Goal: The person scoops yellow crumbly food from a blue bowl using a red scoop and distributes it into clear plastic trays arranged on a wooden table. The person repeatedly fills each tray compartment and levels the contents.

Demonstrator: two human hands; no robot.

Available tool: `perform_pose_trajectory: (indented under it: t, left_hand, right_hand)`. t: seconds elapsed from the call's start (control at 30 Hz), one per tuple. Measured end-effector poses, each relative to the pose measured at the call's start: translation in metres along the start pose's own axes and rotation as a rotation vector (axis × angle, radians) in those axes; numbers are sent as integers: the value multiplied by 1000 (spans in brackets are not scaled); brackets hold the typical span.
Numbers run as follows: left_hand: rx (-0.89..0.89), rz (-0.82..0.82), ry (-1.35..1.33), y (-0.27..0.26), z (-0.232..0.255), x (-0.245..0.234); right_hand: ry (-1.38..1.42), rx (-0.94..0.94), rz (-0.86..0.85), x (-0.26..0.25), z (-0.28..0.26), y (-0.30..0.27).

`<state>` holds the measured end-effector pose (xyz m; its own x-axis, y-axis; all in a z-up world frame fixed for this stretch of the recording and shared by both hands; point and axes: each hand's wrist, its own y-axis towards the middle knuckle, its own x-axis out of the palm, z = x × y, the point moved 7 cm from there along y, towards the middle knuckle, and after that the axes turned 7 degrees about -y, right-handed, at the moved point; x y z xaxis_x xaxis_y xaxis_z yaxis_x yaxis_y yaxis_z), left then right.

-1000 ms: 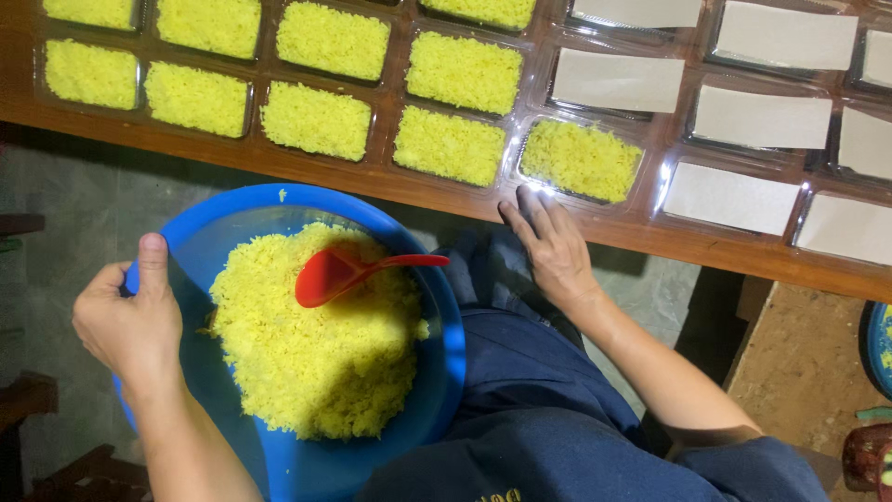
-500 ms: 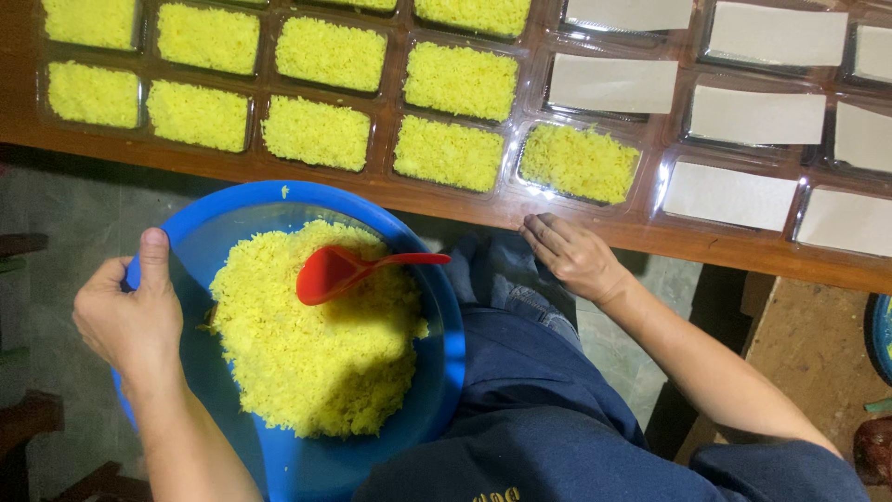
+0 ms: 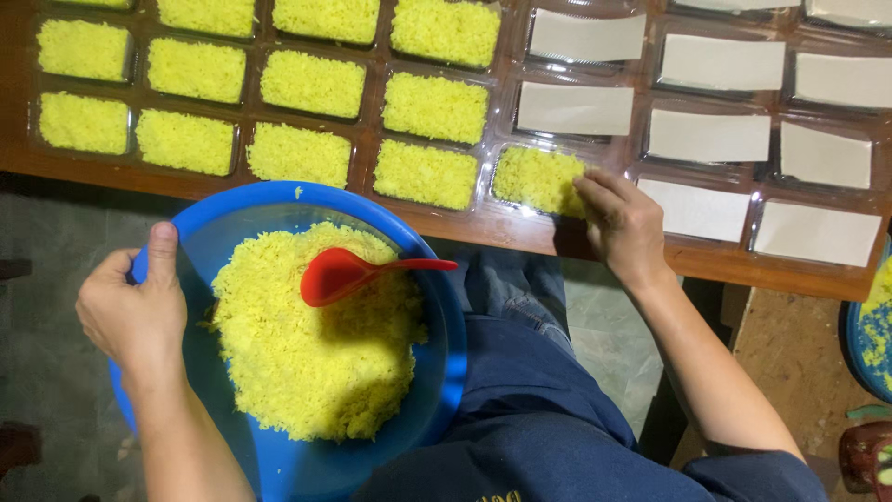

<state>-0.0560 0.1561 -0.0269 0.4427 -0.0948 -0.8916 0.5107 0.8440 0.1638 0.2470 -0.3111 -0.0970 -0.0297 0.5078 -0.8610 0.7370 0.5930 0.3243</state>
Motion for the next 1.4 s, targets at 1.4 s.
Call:
perform_pose_trajectory:
  t: [1.4]
  left_hand:
    - [55,10,-61,-9,146,29]
  right_hand:
    - [16,-649,-98,-49,-144,34]
